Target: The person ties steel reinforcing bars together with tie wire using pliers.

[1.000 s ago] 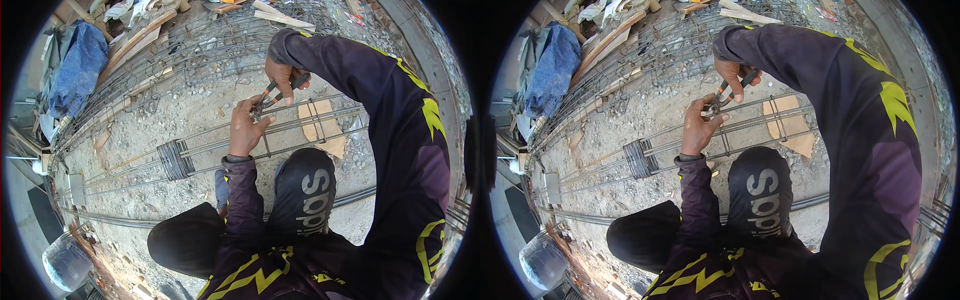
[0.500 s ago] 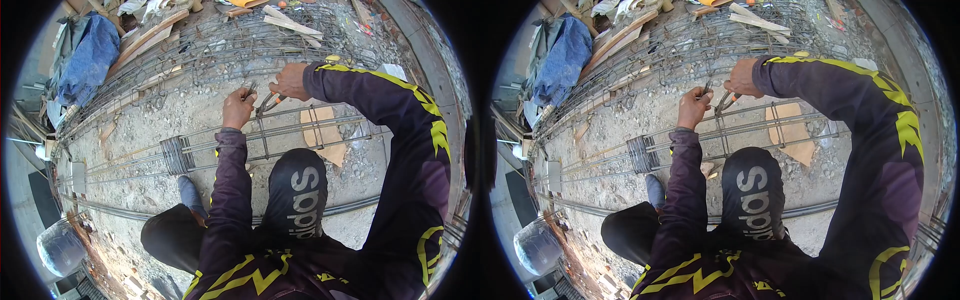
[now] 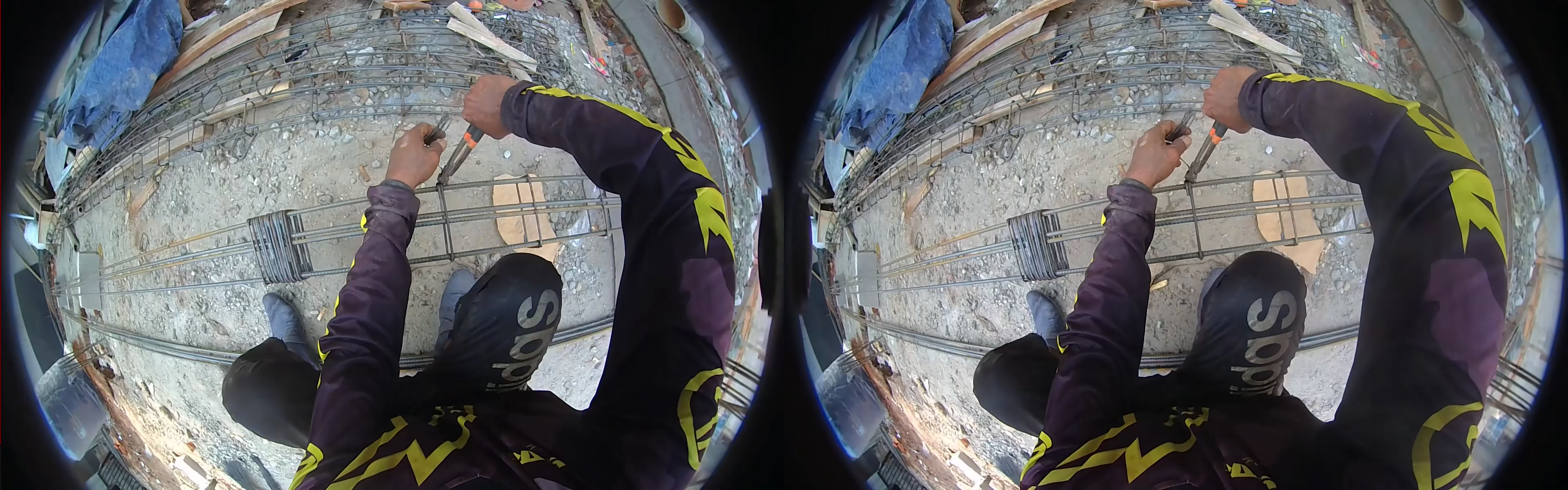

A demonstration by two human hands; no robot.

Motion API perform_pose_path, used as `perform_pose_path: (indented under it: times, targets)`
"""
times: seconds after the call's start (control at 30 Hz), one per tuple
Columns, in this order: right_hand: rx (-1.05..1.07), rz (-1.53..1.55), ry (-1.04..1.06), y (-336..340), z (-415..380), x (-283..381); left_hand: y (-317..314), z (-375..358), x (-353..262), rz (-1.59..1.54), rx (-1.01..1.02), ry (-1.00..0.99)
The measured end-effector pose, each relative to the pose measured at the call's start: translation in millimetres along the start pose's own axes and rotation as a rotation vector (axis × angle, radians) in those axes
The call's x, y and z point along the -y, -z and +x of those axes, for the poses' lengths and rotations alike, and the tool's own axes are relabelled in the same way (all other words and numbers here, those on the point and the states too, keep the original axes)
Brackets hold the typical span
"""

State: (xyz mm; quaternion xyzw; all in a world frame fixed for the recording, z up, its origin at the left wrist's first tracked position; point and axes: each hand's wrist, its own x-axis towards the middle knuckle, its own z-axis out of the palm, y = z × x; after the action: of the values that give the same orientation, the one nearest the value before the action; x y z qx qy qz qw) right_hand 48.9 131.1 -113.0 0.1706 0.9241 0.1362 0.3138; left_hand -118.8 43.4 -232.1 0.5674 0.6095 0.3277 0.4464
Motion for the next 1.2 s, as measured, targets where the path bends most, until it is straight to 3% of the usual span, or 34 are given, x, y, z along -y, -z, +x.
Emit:
perform_pose_path:
  times: [0.07,0.17,0.27,0.37,0.4,0.5,0.63,0.67,0.73,0.83,0.87,0.97,1.07,1.13,1.2]
  targets:
    - [0.194,0.089,-0.035,26.9,-9.5,4.9,6.1,-3.1,-6.9,0.030,0.054,-0.008]
    - [0.824,0.681,-0.276,35.2,-8.4,8.7,3.8,-3.2,-6.7,-0.129,-0.047,-0.035]
    - [1.137,0.911,-0.414,44.4,-6.5,0.7,20.3,0.5,-1.4,-0.322,-0.083,-0.042]
    - [0.751,0.826,-0.262,67.1,-21.8,12.6,34.8,-2.1,9.0,-0.502,-0.073,0.016]
    - [0.602,0.497,-0.107,68.9,-17.3,24.5,37.8,-5.0,11.4,-0.541,-0.067,0.047]
    - [0.280,0.164,-0.076,83.6,-16.2,37.3,40.5,-13.0,13.2,-0.661,-0.044,0.111]
    - [0.146,0.085,-0.194,102.0,-0.6,35.7,58.0,-23.7,12.3,-0.785,-0.018,0.143]
    - [0.370,0.180,-0.296,122.2,3.4,36.0,61.7,-24.5,18.5,-0.803,-0.099,0.142]
    - [0.449,0.565,-0.457,122.4,-8.8,27.3,70.4,-21.8,31.9,-0.836,-0.267,0.134]
    - [0.394,1.163,-0.711,160.8,-26.9,45.8,98.1,-34.3,25.8,-1.115,0.006,0.158]
    - [0.357,1.309,-0.706,161.6,-29.1,52.5,108.7,-43.5,17.6,-1.134,0.151,0.187]
    - [0.175,1.378,-0.730,160.3,-21.2,85.6,124.6,-64.8,5.2,-1.275,0.350,0.009]
    - [0.118,1.057,-0.720,159.0,-7.7,108.4,139.0,-74.1,14.4,-1.244,0.245,0.160]
    - [0.111,0.918,-0.741,169.5,3.1,124.1,159.6,-85.6,16.0,-1.410,0.359,0.232]
    - [-0.137,0.460,-0.650,167.2,9.1,134.4,168.4,-89.1,20.2,-1.558,0.447,0.315]
